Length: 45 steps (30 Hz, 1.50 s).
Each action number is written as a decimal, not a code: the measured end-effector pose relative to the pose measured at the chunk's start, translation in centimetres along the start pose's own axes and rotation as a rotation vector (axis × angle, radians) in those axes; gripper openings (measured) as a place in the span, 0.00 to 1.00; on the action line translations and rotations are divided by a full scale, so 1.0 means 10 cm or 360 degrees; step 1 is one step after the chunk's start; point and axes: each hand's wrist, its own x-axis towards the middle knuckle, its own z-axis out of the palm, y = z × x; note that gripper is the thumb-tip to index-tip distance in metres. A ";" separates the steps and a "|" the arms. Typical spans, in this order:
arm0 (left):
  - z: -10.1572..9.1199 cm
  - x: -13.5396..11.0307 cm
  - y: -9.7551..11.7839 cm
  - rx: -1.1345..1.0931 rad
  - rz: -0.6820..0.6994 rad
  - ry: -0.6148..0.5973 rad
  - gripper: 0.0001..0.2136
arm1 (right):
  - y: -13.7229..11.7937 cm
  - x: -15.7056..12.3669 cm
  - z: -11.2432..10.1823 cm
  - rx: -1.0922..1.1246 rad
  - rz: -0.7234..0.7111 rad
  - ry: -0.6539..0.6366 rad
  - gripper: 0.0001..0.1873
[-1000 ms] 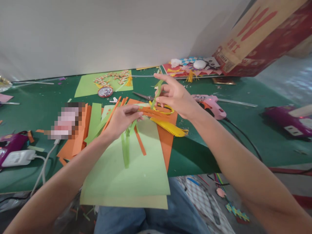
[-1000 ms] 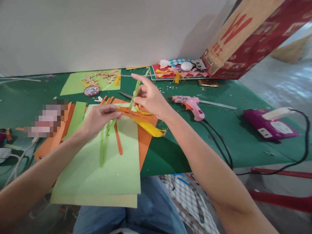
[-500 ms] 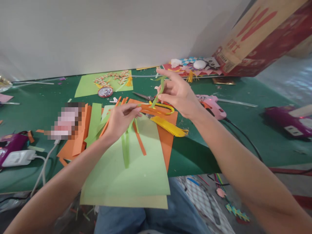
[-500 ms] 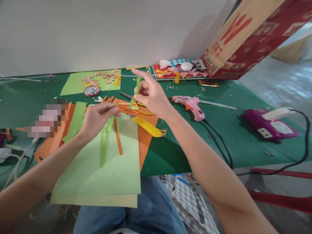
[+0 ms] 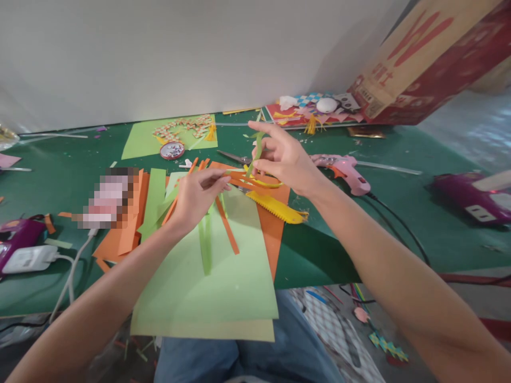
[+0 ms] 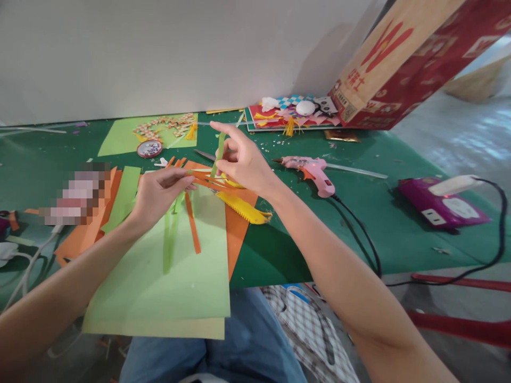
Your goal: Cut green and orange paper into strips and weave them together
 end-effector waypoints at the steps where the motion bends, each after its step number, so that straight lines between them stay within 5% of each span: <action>1: 0.00 0.00 0.01 -0.0008 0.0002 0.0001 0.06 | 0.00 0.00 0.00 0.0012 0.0009 -0.0011 0.32; 30: -0.01 -0.01 -0.01 0.0177 0.0193 0.0161 0.05 | 0.04 0.01 -0.01 0.0005 0.0053 -0.0003 0.33; 45: 0.01 0.00 -0.04 0.0146 0.0383 0.0201 0.06 | 0.12 0.01 -0.04 -0.0085 -0.0238 -0.0006 0.30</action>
